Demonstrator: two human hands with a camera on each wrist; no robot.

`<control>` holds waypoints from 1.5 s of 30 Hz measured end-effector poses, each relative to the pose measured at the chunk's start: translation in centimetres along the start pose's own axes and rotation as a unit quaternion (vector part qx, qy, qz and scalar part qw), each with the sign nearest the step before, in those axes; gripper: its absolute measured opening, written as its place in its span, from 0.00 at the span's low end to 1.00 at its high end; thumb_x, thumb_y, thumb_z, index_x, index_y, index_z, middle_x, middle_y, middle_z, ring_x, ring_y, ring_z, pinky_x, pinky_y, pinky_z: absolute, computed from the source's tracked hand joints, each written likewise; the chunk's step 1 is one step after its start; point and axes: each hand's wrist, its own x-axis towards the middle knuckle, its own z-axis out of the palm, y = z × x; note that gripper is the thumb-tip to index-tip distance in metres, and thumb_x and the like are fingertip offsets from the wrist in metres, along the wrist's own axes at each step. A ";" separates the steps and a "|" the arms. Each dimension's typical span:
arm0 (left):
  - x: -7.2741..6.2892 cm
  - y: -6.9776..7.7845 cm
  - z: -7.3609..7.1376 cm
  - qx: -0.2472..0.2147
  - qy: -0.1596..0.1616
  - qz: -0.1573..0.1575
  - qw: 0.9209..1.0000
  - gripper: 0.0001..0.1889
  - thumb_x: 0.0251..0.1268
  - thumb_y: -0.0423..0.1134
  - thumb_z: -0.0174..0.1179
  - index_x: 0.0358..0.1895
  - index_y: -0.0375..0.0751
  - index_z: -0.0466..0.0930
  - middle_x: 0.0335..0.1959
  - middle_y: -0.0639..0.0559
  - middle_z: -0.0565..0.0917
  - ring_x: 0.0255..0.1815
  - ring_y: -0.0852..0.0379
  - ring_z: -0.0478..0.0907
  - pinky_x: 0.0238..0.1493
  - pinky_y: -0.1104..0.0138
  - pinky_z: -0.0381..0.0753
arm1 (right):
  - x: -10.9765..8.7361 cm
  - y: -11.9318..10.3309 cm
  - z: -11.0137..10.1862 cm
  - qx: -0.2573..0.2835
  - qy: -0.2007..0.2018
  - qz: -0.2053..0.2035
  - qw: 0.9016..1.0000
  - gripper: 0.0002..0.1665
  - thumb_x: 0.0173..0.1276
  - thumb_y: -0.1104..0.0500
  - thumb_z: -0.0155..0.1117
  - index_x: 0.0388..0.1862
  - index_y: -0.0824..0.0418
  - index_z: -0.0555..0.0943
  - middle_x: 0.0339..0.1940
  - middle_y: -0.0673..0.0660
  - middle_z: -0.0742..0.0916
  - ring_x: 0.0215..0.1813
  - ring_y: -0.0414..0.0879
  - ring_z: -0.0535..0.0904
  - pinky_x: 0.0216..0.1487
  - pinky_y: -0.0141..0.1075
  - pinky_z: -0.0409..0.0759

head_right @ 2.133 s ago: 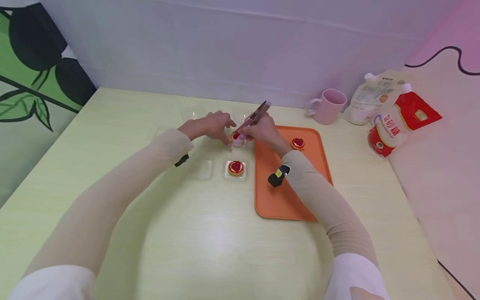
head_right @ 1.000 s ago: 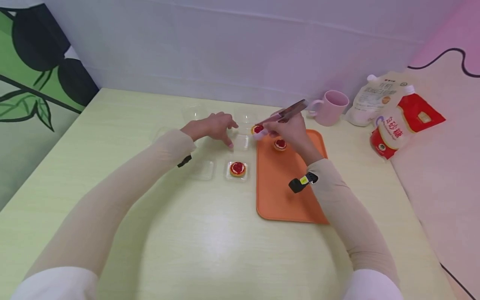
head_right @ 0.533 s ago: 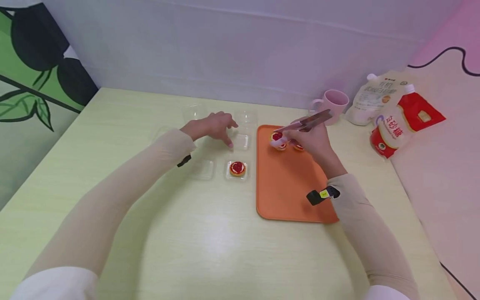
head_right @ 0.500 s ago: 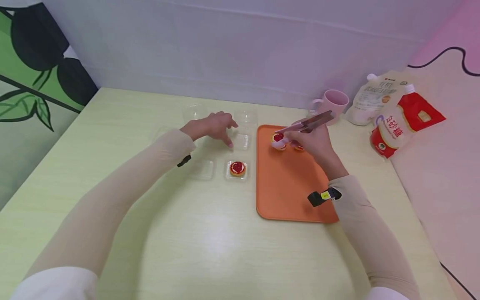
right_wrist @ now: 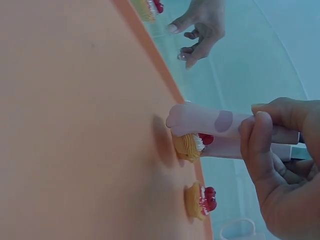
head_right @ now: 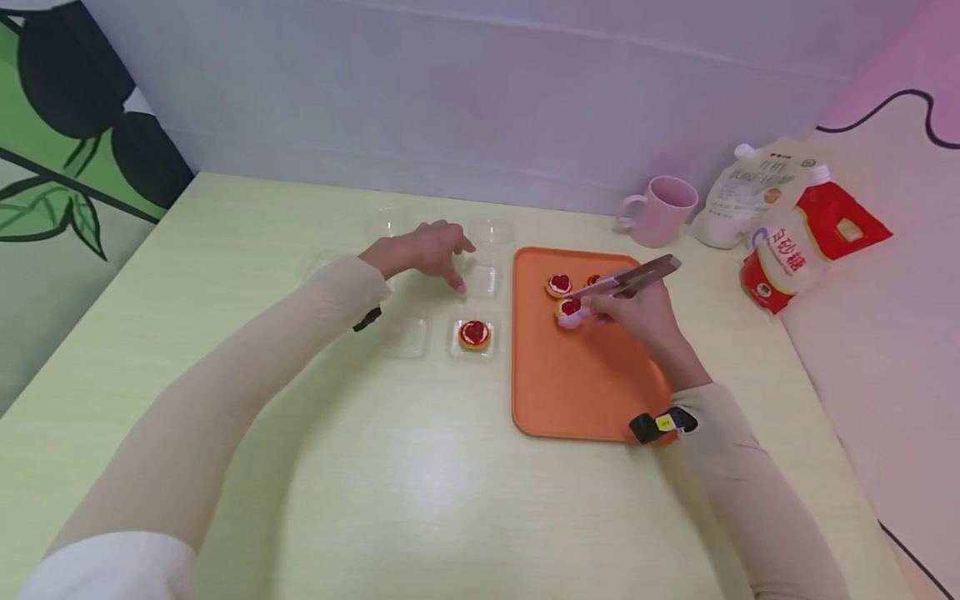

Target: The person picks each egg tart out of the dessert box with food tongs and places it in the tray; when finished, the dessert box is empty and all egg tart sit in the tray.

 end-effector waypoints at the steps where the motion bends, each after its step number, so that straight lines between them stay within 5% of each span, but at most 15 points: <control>1: 0.0 0.0 0.0 0.001 0.000 -0.001 1.000 0.42 0.56 0.51 0.74 0.73 0.42 0.68 0.71 0.46 0.71 0.69 0.46 0.65 0.72 0.51 0.59 | -0.1 0.1 0.1 -0.002 -0.003 0.001 1.000 0.22 0.67 0.62 0.69 0.53 0.76 0.76 0.29 0.38 0.88 0.28 0.41 0.87 0.34 0.31 0.85; 19: 0.2 0.2 -0.2 0.002 -0.014 -0.008 1.000 0.43 0.56 0.52 0.73 0.74 0.43 0.67 0.72 0.47 0.69 0.71 0.46 0.63 0.73 0.52 0.58 | 0.0 0.8 0.9 -0.032 0.004 0.005 0.999 0.21 0.65 0.61 0.70 0.53 0.72 0.77 0.26 0.39 0.86 0.24 0.39 0.82 0.32 0.30 0.84; 36: 0.2 0.0 -0.2 0.007 -0.008 -0.004 1.000 0.44 0.55 0.53 0.74 0.74 0.41 0.67 0.70 0.43 0.67 0.70 0.45 0.63 0.72 0.50 0.60 | -0.5 -0.1 0.3 0.006 0.035 -0.040 0.999 0.17 0.66 0.65 0.68 0.52 0.71 0.81 0.28 0.42 0.88 0.23 0.41 0.82 0.30 0.31 0.84; 45: -0.4 -0.5 -0.4 -0.025 0.004 0.008 1.000 0.48 0.57 0.52 0.73 0.78 0.43 0.58 0.67 0.40 0.68 0.70 0.44 0.63 0.71 0.50 0.63 | -0.8 -1.3 0.7 0.024 0.016 -0.070 0.997 0.17 0.64 0.68 0.68 0.51 0.73 0.80 0.26 0.43 0.87 0.21 0.40 0.81 0.27 0.30 0.83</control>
